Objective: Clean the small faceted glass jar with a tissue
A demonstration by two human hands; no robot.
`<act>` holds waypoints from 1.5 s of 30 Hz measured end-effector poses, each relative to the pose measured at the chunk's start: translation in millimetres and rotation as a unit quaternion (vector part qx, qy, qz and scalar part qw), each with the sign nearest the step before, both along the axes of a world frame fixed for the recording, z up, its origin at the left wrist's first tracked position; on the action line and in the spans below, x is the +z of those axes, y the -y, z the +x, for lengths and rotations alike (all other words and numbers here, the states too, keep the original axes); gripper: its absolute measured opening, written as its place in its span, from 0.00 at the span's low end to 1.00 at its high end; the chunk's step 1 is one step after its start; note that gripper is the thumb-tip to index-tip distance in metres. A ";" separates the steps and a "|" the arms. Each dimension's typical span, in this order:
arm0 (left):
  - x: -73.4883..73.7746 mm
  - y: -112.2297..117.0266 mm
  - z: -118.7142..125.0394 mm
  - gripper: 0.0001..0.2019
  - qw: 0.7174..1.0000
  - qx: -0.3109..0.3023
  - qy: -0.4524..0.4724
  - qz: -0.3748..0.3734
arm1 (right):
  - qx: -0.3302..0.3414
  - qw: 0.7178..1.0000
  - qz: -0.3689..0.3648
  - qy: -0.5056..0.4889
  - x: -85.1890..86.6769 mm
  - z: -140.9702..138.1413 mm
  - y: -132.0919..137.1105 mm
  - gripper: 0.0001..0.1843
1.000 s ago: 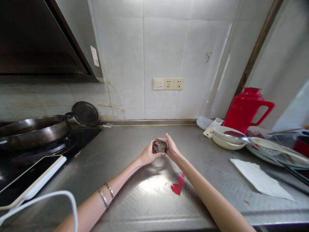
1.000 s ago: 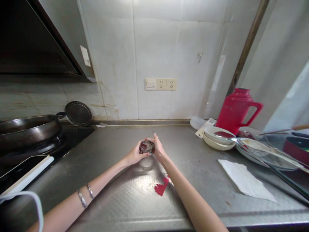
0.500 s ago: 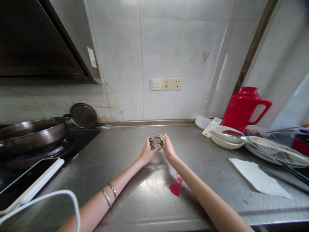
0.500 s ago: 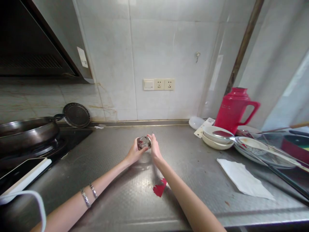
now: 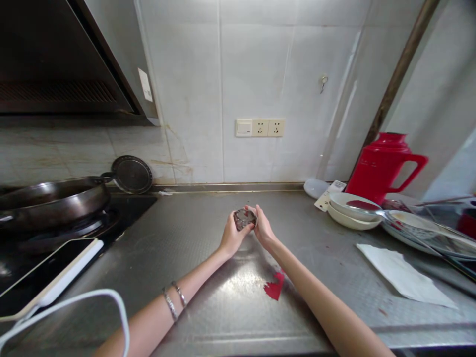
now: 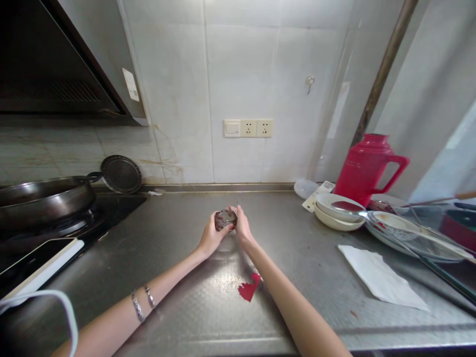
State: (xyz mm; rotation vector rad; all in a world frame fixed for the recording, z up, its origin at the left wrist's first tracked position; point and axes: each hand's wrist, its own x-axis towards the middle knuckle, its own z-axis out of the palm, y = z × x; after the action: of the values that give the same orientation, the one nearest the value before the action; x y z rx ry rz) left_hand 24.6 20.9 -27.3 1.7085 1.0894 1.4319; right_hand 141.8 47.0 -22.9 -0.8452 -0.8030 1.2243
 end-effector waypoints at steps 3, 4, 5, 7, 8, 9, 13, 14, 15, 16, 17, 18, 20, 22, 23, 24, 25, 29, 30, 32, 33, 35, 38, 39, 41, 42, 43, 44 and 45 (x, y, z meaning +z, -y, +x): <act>4.6 2.7 -2.8 0.29 0.999 -0.044 0.018 0.005 | 0.019 0.999 -0.017 -0.023 5.7 -1.4 2.6 0.22; 5.5 3.2 -3.7 0.28 0.998 -0.053 0.020 0.007 | 0.014 1.000 -0.017 -0.021 7.0 -1.6 3.4 0.21; 6.0 3.7 -4.4 0.28 0.998 -0.058 0.022 0.007 | 0.005 1.000 -0.015 -0.014 7.8 -1.6 4.1 0.20; 6.3 4.9 -5.1 0.28 0.998 -0.065 0.024 0.002 | -0.018 1.000 -0.011 -0.002 8.0 -1.6 5.1 0.17; 6.3 5.7 -5.2 0.28 0.997 -0.068 0.025 -0.002 | -0.026 1.000 -0.009 0.001 7.6 -1.8 5.6 0.16; 6.3 6.7 -5.2 0.28 0.997 -0.072 0.025 -0.006 | -0.030 1.000 -0.007 0.002 7.2 -2.1 6.2 0.15; 7.9 12.2 -4.9 0.28 0.997 -0.075 0.017 -0.015 | -0.011 1.000 -0.016 -0.013 8.4 -3.9 11.1 0.21; 8.6 13.4 -5.1 0.28 0.997 -0.073 0.016 -0.015 | -0.001 1.000 -0.022 -0.022 10.0 -3.8 13.1 0.23; 9.2 14.2 -5.4 0.28 0.997 -0.072 0.018 -0.013 | 0.008 0.999 -0.026 -0.035 12.2 -3.3 15.3 0.24; 9.7 14.4 -5.9 0.28 0.997 -0.073 0.021 -0.012 | 0.018 0.998 -0.026 -0.048 14.7 -2.4 17.5 0.24; 10.0 14.1 -6.5 0.27 0.997 -0.077 0.025 -0.012 | 0.028 0.998 -0.021 -0.059 17.5 -1.3 19.8 0.24; 10.1 13.3 -7.2 0.27 0.996 -0.081 0.029 -0.013 | 0.038 0.997 -0.013 -0.069 20.1 -0.1 22.1 0.24; 9.8 10.4 -8.9 0.26 0.995 -0.088 0.035 -0.016 | 0.064 0.995 0.004 -0.075 24.8 1.6 26.2 0.23; 9.4 7.2 -10.5 0.24 0.995 -0.089 0.042 -0.020 | 0.081 0.994 0.014 -0.074 28.0 1.2 29.6 0.22; 9.2 6.0 -11.2 0.23 0.995 -0.088 0.046 -0.021 | 0.081 0.994 0.017 -0.075 29.0 0.2 31.0 0.21; 9.1 5.2 -11.7 0.23 0.995 -0.088 0.050 -0.022 | 0.078 0.994 0.020 -0.075 29.6 -1.1 32.2 0.20; 9.1 4.9 -12.1 0.23 0.994 -0.091 0.054 -0.024 | 0.073 0.994 0.025 -0.075 29.9 -2.6 33.1 0.20; 7.3 6.7 -12.0 0.24 0.993 -0.108 0.051 -0.019 | 0.062 0.995 0.030 -0.066 27.4 -6.3 33.6 0.19; 6.4 7.4 -11.8 0.25 0.993 -0.108 0.046 -0.016 | 0.062 0.996 0.022 -0.060 25.9 -6.4 32.9 0.20; 4.7 8.6 -11.4 0.28 0.995 -0.099 0.033 -0.009 | 0.065 0.997 0.006 -0.046 22.3 -6.6 30.9 0.22; 4.1 9.1 -11.3 0.29 0.995 -0.092 0.026 -0.004 | 0.066 0.997 0.002 -0.040 20.3 -6.8 29.7 0.23; 3.8 9.8 -11.2 0.30 0.997 -0.079 0.011 0.005 | 0.061 0.997 0.002 -0.038 16.9 -8.2 27.6 0.23; 4.4 10.0 -10.5 0.30 0.999 -0.047 -0.009 0.021 | 0.039 0.998 -0.004 -0.040 12.7 -12.8 25.3 0.23; 4.2 9.7 -10.2 0.30 0.999 -0.032 -0.012 0.023 | 0.028 0.999 -0.008 -0.039 11.3 -14.7 24.8 0.23; 3.1 8.8 -9.4 0.31 1.000 -0.003 -0.012 0.021 | 0.006 0.999 -0.010 -0.032 8.8 -17.7 23.8 0.22; 2.2 8.3 -9.2 0.33 1.000 0.002 -0.009 0.016 | -0.002 1.000 -0.008 -0.027 7.7 -18.2 23.3 0.21; 1.3 7.9 -9.1 0.35 1.000 -0.004 -0.004 0.009 | -0.008 1.000 -0.006 -0.023 7.1 -17.9 22.7 0.21; 0.7 7.7 -9.3 0.38 1.000 -0.022 0.003 0.001 | -0.012 1.000 -0.005 -0.020 7.0 -16.4 21.9 0.21; 0.4 7.6 -9.6 0.41 0.999 -0.051 0.010 -0.007 | -0.014 1.000 -0.007 -0.016 7.4 -13.8 21.1 0.21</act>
State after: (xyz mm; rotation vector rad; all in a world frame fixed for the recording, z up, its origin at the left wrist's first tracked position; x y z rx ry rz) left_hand 15.0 13.3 -26.9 1.7116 0.9851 1.3716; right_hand 128.0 25.9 -15.4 -0.8435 -0.7557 1.2159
